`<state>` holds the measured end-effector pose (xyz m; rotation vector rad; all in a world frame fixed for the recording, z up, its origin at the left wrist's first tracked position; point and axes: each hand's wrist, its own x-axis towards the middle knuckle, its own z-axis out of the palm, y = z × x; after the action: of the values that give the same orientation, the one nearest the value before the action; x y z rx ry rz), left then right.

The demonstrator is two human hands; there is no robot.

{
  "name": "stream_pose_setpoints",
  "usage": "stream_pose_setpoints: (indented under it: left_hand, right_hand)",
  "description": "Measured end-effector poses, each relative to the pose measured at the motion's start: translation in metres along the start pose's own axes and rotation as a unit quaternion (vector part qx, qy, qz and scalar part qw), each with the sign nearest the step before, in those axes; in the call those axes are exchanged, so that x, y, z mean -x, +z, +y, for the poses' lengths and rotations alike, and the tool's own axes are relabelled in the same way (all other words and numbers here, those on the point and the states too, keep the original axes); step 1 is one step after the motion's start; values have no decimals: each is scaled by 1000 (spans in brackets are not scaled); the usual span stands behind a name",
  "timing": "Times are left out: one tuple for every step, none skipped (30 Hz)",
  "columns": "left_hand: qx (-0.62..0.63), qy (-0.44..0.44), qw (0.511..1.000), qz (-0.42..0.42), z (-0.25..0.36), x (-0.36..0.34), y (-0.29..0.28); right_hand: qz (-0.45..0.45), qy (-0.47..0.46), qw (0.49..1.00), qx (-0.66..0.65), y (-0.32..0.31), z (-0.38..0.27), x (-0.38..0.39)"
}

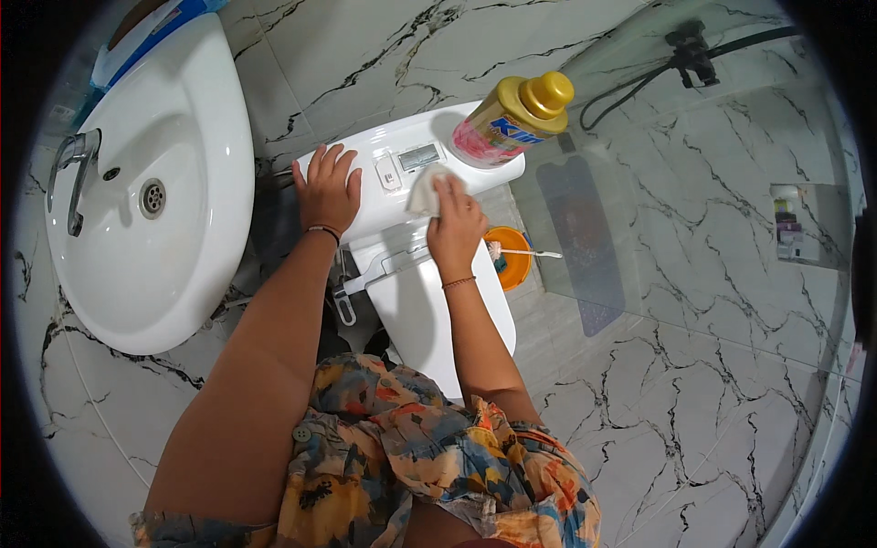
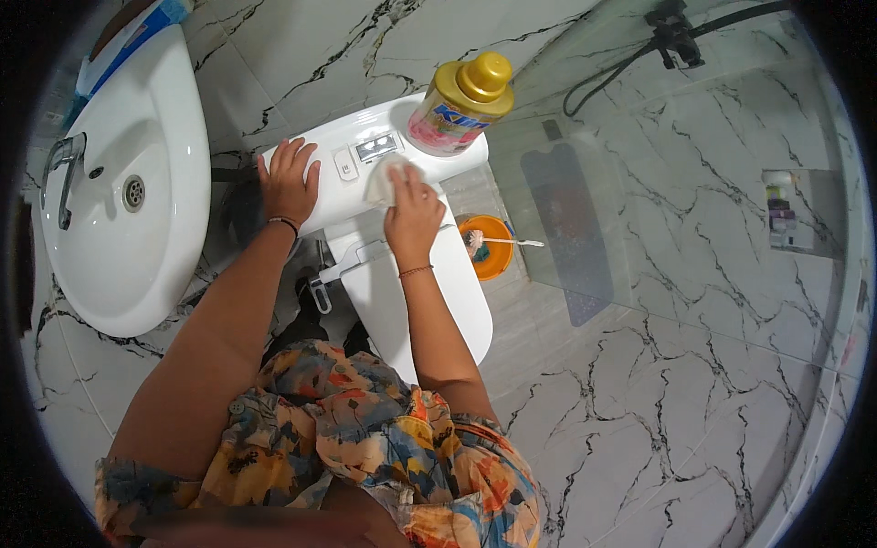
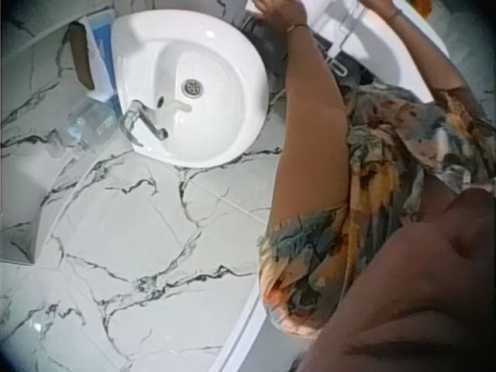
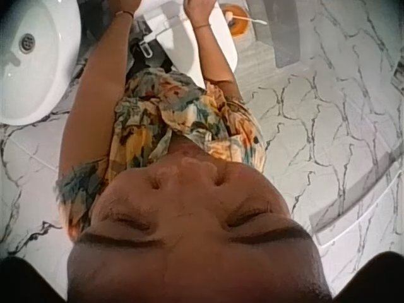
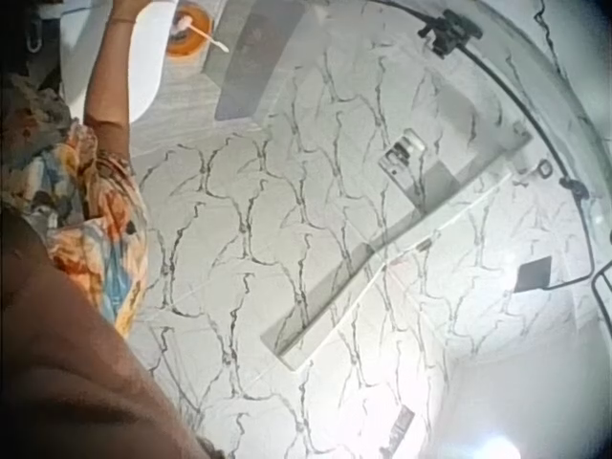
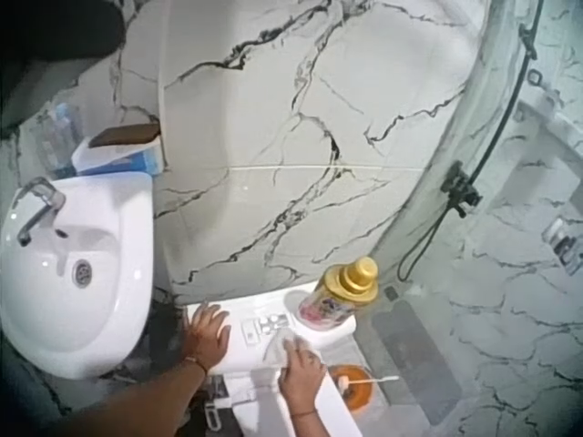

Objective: Cleaning the exterior, seat, and inner rim of a toilet using a cleaning cloth.

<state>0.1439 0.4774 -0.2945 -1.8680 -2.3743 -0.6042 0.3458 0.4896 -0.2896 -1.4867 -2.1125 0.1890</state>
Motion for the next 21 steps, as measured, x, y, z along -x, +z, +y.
stream_pose_setpoints:
  left_hand:
    - [-1,0,1000,0,0,0,0]
    - [0,0,1000,0,1,0,0]
    - [0,0,1000,-2,2,0,0]
    - [-1,-1,1000,-5,3,-1,0]
    - [-1,-1,1000,-5,2,0,-1]
    - [-2,-2,1000,-6,1,0,-1]
    - [-4,-4,1000,-6,-1,0,-1]
    - [-3,-2,1000,-5,-1,0,0]
    - [0,-2,1000,-2,-1,0,0]
    - [2,-1,1000,1,-1,0,1]
    - [2,-1,1000,1,0,0,1]
    - [3,-1,1000,-2,2,0,0]
    - [4,-2,1000,-4,3,0,0]
    - [3,-1,1000,-4,2,0,-1]
    - [-2,-2,1000,-7,1,-1,-1]
    - [-7,-3,1000,-10,0,-1,-2]
    - [-7,-3,1000,-10,0,0,-2]
    - [-7,-3,1000,-7,-1,0,-3]
    - [-8,-4,1000,-5,-1,0,-3]
    - [-7,-3,1000,-5,2,-1,-3]
    - [-6,-2,1000,-8,3,-2,-4]
  right_hand:
    - [1,0,1000,1,2,1,-2]
    - [17,27,999,-8,3,1,-3]
    - [33,55,998,-17,5,0,-3]
    - [34,12,999,-15,8,0,-3]
    - [9,-27,1000,-9,8,-6,-2]
    - [5,-48,999,-17,9,-14,1]
    - [1,-69,997,-26,9,-18,4]
    - [0,-77,996,-32,6,-12,0]
    - [-18,-83,996,-18,3,-2,-4]
    - [11,-55,998,-10,5,10,-9]
    - [38,-27,999,-3,5,16,-13]
    - [47,24,999,-5,4,18,-14]
    - [47,25,999,-5,7,17,-12]
    - [57,14,998,-15,9,13,-10]
    - [67,2,997,-25,12,8,-7]
    - [42,-21,998,-37,14,3,-1]
    - [17,-45,998,-49,13,0,5]
    - [5,-62,996,-58,11,1,7]
    - [-8,-78,995,-68,9,4,8]
    - [5,-71,996,-56,8,14,6]
    - [17,-63,997,-46,7,23,1]
